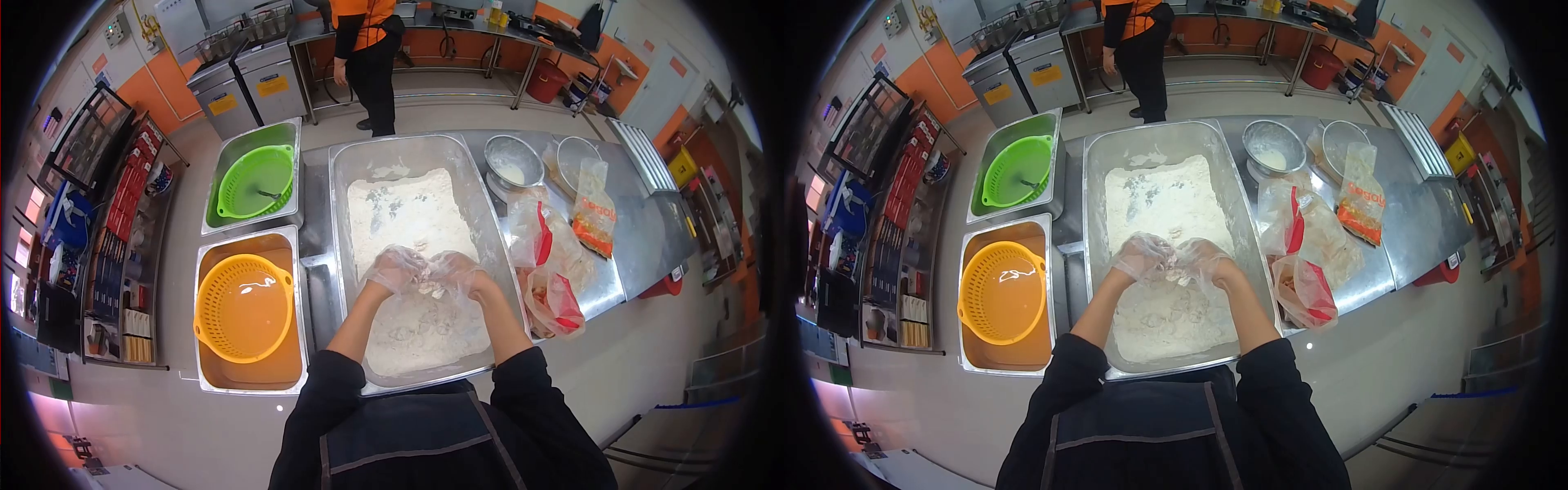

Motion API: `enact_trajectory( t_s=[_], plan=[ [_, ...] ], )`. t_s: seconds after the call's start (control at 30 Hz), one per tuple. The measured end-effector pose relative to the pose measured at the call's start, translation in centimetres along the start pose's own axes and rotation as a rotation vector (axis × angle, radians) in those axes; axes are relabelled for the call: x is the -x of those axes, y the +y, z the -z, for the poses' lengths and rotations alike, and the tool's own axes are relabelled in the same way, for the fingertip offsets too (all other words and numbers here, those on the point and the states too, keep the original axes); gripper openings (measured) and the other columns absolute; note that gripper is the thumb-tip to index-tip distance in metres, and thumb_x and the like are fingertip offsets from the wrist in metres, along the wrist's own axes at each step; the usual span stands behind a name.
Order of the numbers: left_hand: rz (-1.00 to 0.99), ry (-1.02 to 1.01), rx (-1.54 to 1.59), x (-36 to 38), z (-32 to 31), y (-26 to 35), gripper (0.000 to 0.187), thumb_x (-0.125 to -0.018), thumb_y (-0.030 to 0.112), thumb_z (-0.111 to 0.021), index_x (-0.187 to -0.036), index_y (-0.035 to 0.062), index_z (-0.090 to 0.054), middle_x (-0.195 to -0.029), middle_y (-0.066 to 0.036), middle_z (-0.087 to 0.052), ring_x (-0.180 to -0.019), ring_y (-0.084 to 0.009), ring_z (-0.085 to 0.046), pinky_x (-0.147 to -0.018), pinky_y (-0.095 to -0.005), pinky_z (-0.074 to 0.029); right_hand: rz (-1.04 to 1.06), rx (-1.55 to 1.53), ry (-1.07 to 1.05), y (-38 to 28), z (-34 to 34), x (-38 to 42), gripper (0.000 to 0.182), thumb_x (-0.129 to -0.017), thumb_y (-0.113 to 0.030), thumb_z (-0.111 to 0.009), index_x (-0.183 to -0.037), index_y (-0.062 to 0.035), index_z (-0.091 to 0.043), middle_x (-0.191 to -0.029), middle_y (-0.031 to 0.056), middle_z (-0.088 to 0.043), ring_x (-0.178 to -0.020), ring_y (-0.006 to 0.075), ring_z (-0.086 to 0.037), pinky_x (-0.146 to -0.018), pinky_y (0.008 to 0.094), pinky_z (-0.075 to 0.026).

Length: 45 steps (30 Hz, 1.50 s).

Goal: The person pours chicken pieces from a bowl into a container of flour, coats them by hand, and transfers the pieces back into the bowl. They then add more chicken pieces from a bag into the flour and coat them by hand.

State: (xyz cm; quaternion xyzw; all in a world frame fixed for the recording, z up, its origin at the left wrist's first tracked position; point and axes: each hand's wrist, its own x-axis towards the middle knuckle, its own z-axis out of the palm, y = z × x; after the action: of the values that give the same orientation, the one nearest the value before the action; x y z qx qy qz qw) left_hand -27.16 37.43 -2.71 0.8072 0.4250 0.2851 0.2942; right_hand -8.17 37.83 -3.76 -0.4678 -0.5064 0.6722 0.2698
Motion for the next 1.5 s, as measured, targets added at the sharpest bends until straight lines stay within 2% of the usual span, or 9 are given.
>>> enact_trajectory(
  t_s=[0.23, 0.57, 0.63, 0.73, 0.83, 0.9, 1.1, 1.43, 1.5],
  plan=[
    [0.63, 0.074, 0.705, 0.5, 2.4, 1.8, 0.017, -0.074, 0.022, -0.052, -0.076, 0.0086, -0.063, -0.079, -0.007, -0.062, -0.074, -0.0198, -0.058, -0.067, -0.0297, -0.045, -0.104, 0.143, 0.09, -4.2, -1.2, 2.1, 0.033, -0.074, -0.026, -0.061, -0.095, -0.0005, -0.056, -0.083, 0.0043, -0.057, -0.076, 0.0121, -0.05, -0.066, 0.0231, -0.04],
    [0.478, -0.098, -0.576, 1.6, -3.0, -8.6, 0.037, -0.078, 0.035, -0.045, -0.082, 0.0024, -0.061, -0.091, -0.015, -0.058, -0.085, -0.0278, -0.055, -0.074, -0.037, -0.042, -0.221, 0.288, 0.138, -4.0, 0.2, 3.1, 0.056, -0.077, -0.038, -0.056, -0.115, 0.0005, -0.043, -0.11, 0.0139, -0.048, -0.097, 0.0161, -0.047, -0.077, 0.0255, -0.041],
    [0.654, -0.584, -0.446, 1.4, 0.8, 0.0, 0.04, -0.079, 0.036, -0.041, -0.09, 0.0026, -0.06, -0.1, -0.013, -0.056, -0.096, -0.0278, -0.052, -0.081, -0.0358, -0.041, -0.128, 0.321, 0.055, -3.4, 0.6, 2.8, 0.064, -0.075, -0.04, -0.057, -0.12, 0.0004, -0.037, -0.11, 0.0138, -0.048, -0.098, 0.0165, -0.046, -0.077, 0.0271, -0.041],
    [0.583, -0.67, -0.562, 2.4, -2.9, -1.0, 0.037, -0.078, 0.033, -0.044, -0.093, 0.0026, -0.059, -0.103, -0.016, -0.054, -0.1, -0.0286, -0.05, -0.082, -0.0362, -0.041, -0.097, 0.404, -0.024, -3.2, -0.5, 3.3, 0.064, -0.074, -0.038, -0.057, -0.122, -0.0013, -0.035, -0.115, 0.0143, -0.045, -0.104, 0.0209, -0.044, -0.085, 0.0291, -0.036],
    [0.652, -0.152, -0.381, 4.0, -9.7, -7.3, 0.031, -0.076, 0.027, -0.046, -0.09, 0.0029, -0.06, -0.097, -0.017, -0.057, -0.095, -0.0289, -0.053, -0.077, -0.0361, -0.043, -0.021, 1.154, -0.035, 3.2, -1.6, -0.4, 0.06, -0.071, -0.031, -0.059, -0.121, -0.0026, -0.038, -0.119, 0.0176, -0.042, -0.109, 0.0279, -0.042, -0.09, 0.0321, -0.033],
    [0.651, -0.261, -0.422, 2.7, -7.3, -4.8, 0.032, -0.075, 0.029, -0.046, -0.091, 0.004, -0.06, -0.095, -0.016, -0.057, -0.092, -0.0297, -0.054, -0.076, -0.0364, -0.044, -0.062, 1.265, 0.154, 2.6, -5.3, 1.0, 0.052, -0.067, -0.013, -0.054, -0.113, 0.0046, -0.039, -0.104, 0.0249, -0.049, -0.099, 0.0304, -0.048, -0.081, 0.0341, -0.04],
    [0.596, -0.291, -0.385, 1.3, -2.8, 0.5, 0.036, -0.076, 0.031, -0.042, -0.094, 0.0035, -0.058, -0.095, -0.018, -0.057, -0.092, -0.0319, -0.053, -0.08, -0.0363, -0.042, 0.194, 0.792, 0.338, 4.0, -2.5, -1.7, 0.026, -0.067, -0.01, -0.053, -0.091, -0.0012, -0.053, -0.089, 0.0215, -0.056, -0.087, 0.0354, -0.053, -0.074, 0.0375, -0.043],
    [0.249, -0.431, -0.61, 1.6, -1.4, -2.6, 0.034, -0.074, 0.021, -0.042, -0.096, -0.0014, -0.054, -0.104, -0.022, -0.051, -0.099, -0.0305, -0.049, -0.085, -0.0348, -0.038, -0.096, 0.796, 0.173, -2.5, 0.3, 2.1, 0.026, -0.069, -0.019, -0.05, -0.083, 0.0019, -0.056, -0.079, 0.021, -0.057, -0.069, 0.0295, -0.056, -0.062, 0.0368, -0.042],
    [0.48, -0.268, -0.414, 1.4, -0.6, -0.6, 0.033, -0.073, 0.022, -0.043, -0.094, -0.0014, -0.055, -0.102, -0.021, -0.053, -0.097, -0.0298, -0.05, -0.084, -0.0353, -0.039, 0.054, 0.834, 0.206, -1.5, 0.6, 1.1, 0.026, -0.068, -0.02, -0.05, -0.08, 0.0028, -0.056, -0.077, 0.0216, -0.057, -0.066, 0.0292, -0.056, -0.06, 0.0369, -0.042]
  ],
)
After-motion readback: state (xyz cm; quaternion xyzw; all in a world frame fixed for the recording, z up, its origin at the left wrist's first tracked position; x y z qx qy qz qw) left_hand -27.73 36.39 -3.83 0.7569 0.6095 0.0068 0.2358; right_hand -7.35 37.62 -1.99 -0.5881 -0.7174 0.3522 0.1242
